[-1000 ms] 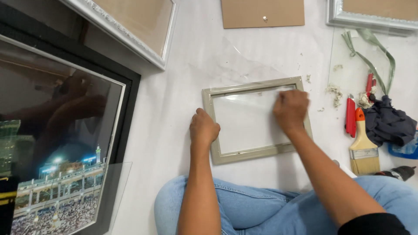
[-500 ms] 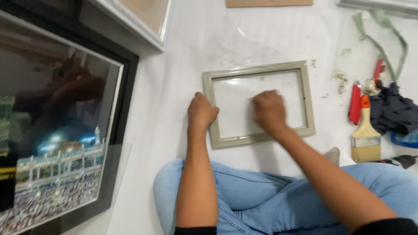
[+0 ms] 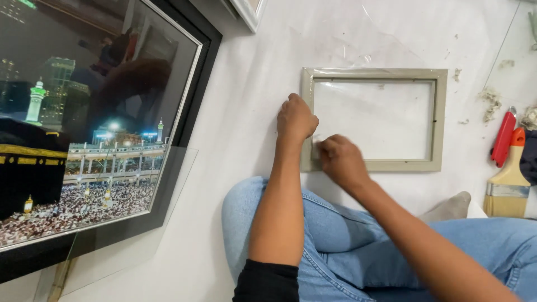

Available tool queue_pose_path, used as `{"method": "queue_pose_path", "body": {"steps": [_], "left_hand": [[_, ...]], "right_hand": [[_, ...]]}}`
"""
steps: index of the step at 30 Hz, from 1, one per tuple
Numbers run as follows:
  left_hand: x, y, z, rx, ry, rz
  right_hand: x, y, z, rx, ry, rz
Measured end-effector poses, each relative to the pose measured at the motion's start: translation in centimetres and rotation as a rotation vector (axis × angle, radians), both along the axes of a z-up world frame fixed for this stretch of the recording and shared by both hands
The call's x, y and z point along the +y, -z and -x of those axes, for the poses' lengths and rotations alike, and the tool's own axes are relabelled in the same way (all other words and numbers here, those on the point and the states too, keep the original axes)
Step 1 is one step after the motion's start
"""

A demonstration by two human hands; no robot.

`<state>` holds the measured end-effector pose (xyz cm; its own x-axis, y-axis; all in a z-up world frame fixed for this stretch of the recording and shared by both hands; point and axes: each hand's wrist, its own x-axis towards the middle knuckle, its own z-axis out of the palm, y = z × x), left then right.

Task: Assembling a picture frame by inserting glass and a backing board

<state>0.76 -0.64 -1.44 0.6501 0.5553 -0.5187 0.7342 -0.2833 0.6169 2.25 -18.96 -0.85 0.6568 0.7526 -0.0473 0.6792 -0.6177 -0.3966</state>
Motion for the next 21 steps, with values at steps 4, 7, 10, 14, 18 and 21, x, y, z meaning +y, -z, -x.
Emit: {"method": "queue_pose_path", "body": {"steps": [4, 7, 10, 14, 18, 21], "left_hand": [[0.0, -0.2, -0.3, -0.005, -0.029, 0.004], [0.0, -0.7, -0.2, -0.006, -0.033, 0.01], [0.0, -1.4, -0.3, 0.001, -0.005, 0.013], [0.4, -1.1, 0.1, 0.049, 0.067, -0.029], [0.4, -1.3, 0.3, 0.031, 0.068, 0.012], [0.4, -2.0, 0.3, 0.035, 0.048, 0.007]], "right_hand": [[-9.9, 1.3, -8.8, -0.141, 0.108, 0.212], [-14.3, 2.2, -12.0, -0.303, 0.216, 0.389], [-9.9, 1.5, -7.5, -0.221, 0.26, 0.273], [0.7, 1.2, 2.0, -0.035, 0.106, -0.022], [-2.6, 0.4, -1.6, 0.013, 0.064, 0.019], [-10.1, 1.2, -8.7, -0.021, 0.168, 0.26]]}}
